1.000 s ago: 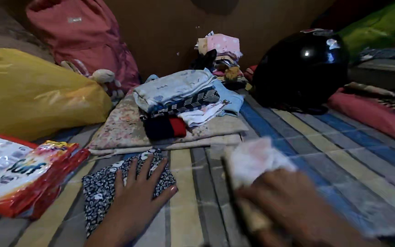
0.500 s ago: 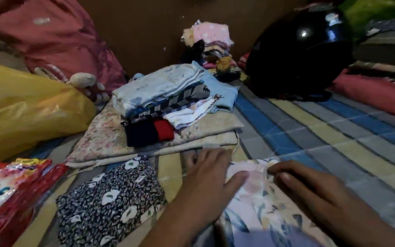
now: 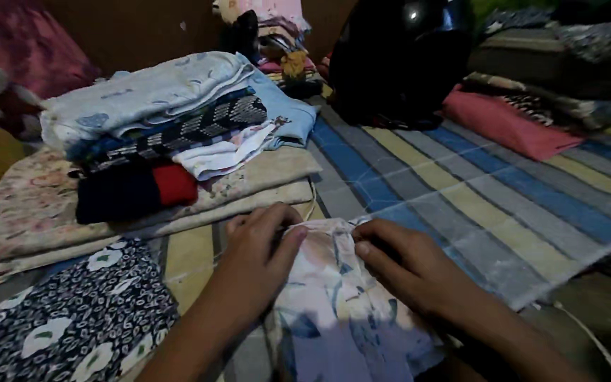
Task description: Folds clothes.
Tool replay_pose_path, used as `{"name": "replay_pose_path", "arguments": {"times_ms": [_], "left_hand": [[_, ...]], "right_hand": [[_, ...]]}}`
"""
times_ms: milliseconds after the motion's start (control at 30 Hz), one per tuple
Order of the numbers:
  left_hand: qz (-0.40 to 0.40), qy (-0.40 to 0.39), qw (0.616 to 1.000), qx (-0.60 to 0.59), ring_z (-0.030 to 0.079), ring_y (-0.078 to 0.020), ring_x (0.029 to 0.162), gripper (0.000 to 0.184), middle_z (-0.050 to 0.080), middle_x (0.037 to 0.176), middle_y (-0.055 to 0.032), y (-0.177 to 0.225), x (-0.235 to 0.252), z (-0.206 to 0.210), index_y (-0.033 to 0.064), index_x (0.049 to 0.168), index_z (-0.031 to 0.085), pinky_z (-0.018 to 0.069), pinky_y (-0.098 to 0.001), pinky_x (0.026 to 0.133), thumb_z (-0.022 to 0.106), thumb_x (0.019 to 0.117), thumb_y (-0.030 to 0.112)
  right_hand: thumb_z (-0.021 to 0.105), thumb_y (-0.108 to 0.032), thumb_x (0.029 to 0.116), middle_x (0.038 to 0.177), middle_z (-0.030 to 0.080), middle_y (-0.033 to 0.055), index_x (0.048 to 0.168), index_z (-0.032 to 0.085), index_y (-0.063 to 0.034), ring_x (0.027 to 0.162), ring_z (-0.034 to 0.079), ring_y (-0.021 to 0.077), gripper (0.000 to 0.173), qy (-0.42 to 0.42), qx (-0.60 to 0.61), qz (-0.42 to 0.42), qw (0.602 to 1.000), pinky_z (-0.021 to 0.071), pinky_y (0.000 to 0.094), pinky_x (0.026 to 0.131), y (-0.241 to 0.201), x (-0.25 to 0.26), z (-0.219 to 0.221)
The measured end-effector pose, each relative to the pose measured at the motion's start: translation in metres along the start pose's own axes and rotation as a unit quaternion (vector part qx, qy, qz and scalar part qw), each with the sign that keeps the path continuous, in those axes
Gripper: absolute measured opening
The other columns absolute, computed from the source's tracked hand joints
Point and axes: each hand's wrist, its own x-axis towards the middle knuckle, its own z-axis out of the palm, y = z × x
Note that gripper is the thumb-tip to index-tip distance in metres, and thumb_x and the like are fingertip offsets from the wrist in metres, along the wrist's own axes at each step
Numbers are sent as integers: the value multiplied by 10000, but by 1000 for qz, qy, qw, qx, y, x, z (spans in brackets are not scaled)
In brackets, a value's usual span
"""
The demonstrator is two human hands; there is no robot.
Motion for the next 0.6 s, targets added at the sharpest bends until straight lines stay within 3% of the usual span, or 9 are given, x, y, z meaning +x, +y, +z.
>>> {"name": "replay_pose_path", "arguments": {"times_ms": [67, 167, 267, 333, 433, 500, 533, 600], "left_hand": [[-34, -16, 999, -9, 580, -92, 734, 168, 599, 778, 42, -4, 0, -3, 107, 1020, 639, 435, -486, 843, 556, 1012, 253], [-70, -31, 997, -15, 593, -125, 768, 160, 606, 792, 21, -8, 0, -9, 99, 1049, 647, 445, -497, 821, 568, 1012, 232], [-82, -44, 996, -10, 581, -139, 762, 154, 598, 789, 7, -8, 1, -11, 91, 1058, 640, 427, -516, 833, 558, 1028, 218], [-72, -55, 996, 4, 574, -165, 739, 183, 577, 775, -7, -8, 2, -9, 83, 1071, 614, 435, -522, 782, 517, 1051, 236], [-68, -68, 995, 3, 571, -189, 760, 220, 555, 796, -28, -5, 3, -9, 68, 1113, 570, 437, -527, 771, 448, 1076, 248], [-85, -68, 994, -26, 556, -143, 715, 201, 544, 780, -13, -4, 4, -10, 70, 1106, 558, 448, -438, 710, 441, 1080, 231], [-93, -64, 992, -50, 547, -95, 672, 185, 544, 760, 7, -4, 5, -11, 74, 1097, 557, 463, -343, 648, 445, 1083, 221], [-114, -60, 984, -125, 543, -38, 657, 161, 551, 758, 13, -4, 5, -13, 55, 1103, 542, 466, -230, 621, 441, 1087, 179]], "right_hand": [[514, -270, 1035, 819, 597, -10, 1032, 686, -75, 661, 556, 43, 260, -3, -9, -12, 1000, 490, 217, 600, 3, -1, 1], [482, -316, 1047, 814, 569, -30, 989, 722, -98, 693, 556, 36, 329, -10, -19, -32, 999, 485, 205, 610, 4, -1, 0], [498, -334, 1037, 818, 560, -43, 961, 742, -117, 701, 550, 18, 335, -16, -12, -39, 999, 480, 185, 614, 3, -3, 1], [526, -330, 1016, 819, 587, -40, 916, 747, -126, 731, 573, 24, 317, 1, -14, -85, 996, 498, 189, 647, 5, -5, 3], [539, -333, 980, 831, 668, 8, 905, 757, -109, 818, 629, 150, 321, 37, -23, -156, 987, 491, 352, 730, 1, -10, 7], [542, -367, 984, 836, 675, -7, 973, 742, -101, 832, 618, 136, 333, 21, -11, -147, 989, 470, 359, 775, -7, -14, 4], [561, -392, 976, 837, 671, -9, 1036, 726, -85, 822, 608, 121, 354, -5, 5, -126, 992, 460, 365, 789, -10, -16, 1], [646, -430, 929, 891, 681, 13, 1198, 668, -53, 846, 611, 115, 464, -76, 52, -70, 993, 452, 409, 841, -15, -20, -7]]}}
